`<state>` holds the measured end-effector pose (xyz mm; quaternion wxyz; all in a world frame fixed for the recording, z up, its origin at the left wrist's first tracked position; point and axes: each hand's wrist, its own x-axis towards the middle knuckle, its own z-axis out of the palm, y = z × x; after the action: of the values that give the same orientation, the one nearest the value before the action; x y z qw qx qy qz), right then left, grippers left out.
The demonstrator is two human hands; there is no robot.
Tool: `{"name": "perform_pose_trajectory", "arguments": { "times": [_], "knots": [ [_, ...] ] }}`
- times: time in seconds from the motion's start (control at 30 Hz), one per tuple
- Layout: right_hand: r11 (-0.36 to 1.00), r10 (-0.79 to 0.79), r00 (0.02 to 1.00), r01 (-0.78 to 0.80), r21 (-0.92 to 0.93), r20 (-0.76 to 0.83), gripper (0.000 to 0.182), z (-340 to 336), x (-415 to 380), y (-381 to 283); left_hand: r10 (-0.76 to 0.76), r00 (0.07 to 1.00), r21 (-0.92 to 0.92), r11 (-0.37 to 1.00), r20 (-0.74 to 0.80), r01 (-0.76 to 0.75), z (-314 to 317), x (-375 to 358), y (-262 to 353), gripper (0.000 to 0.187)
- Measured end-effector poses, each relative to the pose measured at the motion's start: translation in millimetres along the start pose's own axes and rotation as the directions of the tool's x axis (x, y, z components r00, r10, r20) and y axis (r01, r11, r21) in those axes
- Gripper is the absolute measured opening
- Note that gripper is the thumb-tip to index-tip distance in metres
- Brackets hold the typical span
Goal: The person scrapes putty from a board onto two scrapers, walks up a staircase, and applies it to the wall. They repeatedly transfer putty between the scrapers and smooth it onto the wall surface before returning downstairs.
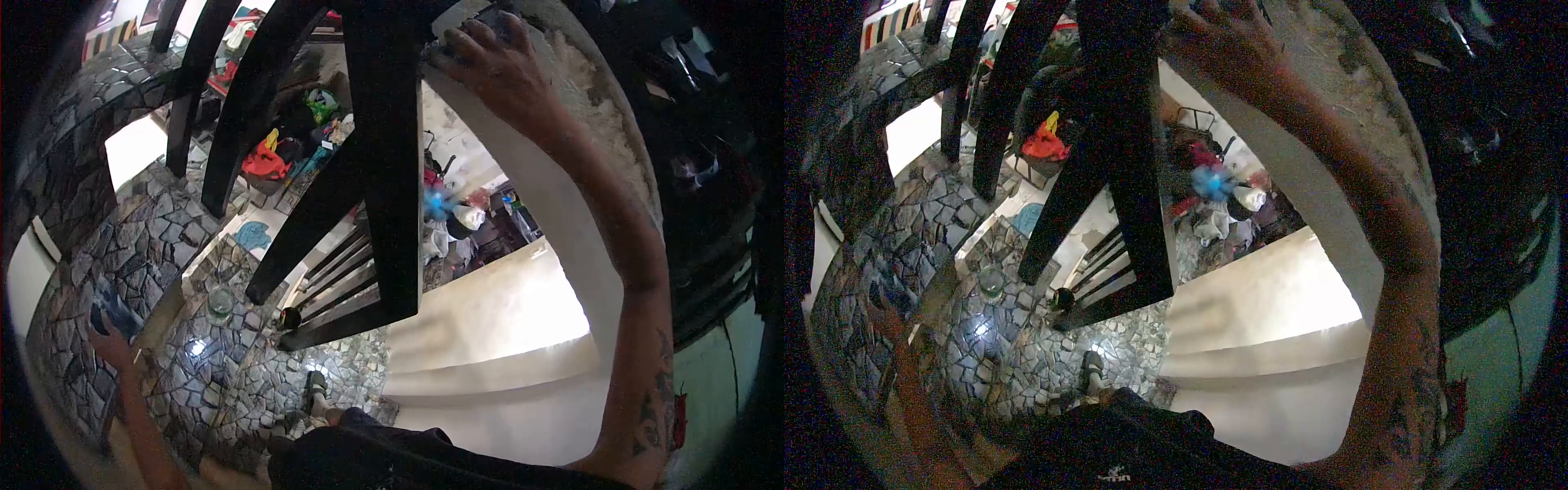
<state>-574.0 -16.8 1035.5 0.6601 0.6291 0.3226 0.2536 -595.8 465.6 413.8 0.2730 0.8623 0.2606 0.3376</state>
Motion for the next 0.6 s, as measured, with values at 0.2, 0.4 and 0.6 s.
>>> {"name": "perform_pose_trajectory", "arguments": {
  "times": [0.2,0.4,0.6],
  "knots": [
    [0.998,-0.023,1.000,0.024,0.061,-0.013,0.049,7.3,3.0,-8.8,0.034,0.999,-0.005,0.999,-0.005,-0.034,-7.0,4.0,16.9,0.055],
    [0.962,-0.036,0.996,0.014,0.272,0.076,0.040,-12.2,-17.3,-6.5,-0.098,0.986,0.294,0.954,0.135,0.054,33.7,-1.8,-49.1,0.072],
    [0.996,0.012,0.985,-0.028,0.090,0.171,0.055,-25.0,-84.7,-15.7,0.165,0.957,0.661,0.695,0.237,-0.283,27.2,-3.5,-46.0,0.070]
  ]
}}
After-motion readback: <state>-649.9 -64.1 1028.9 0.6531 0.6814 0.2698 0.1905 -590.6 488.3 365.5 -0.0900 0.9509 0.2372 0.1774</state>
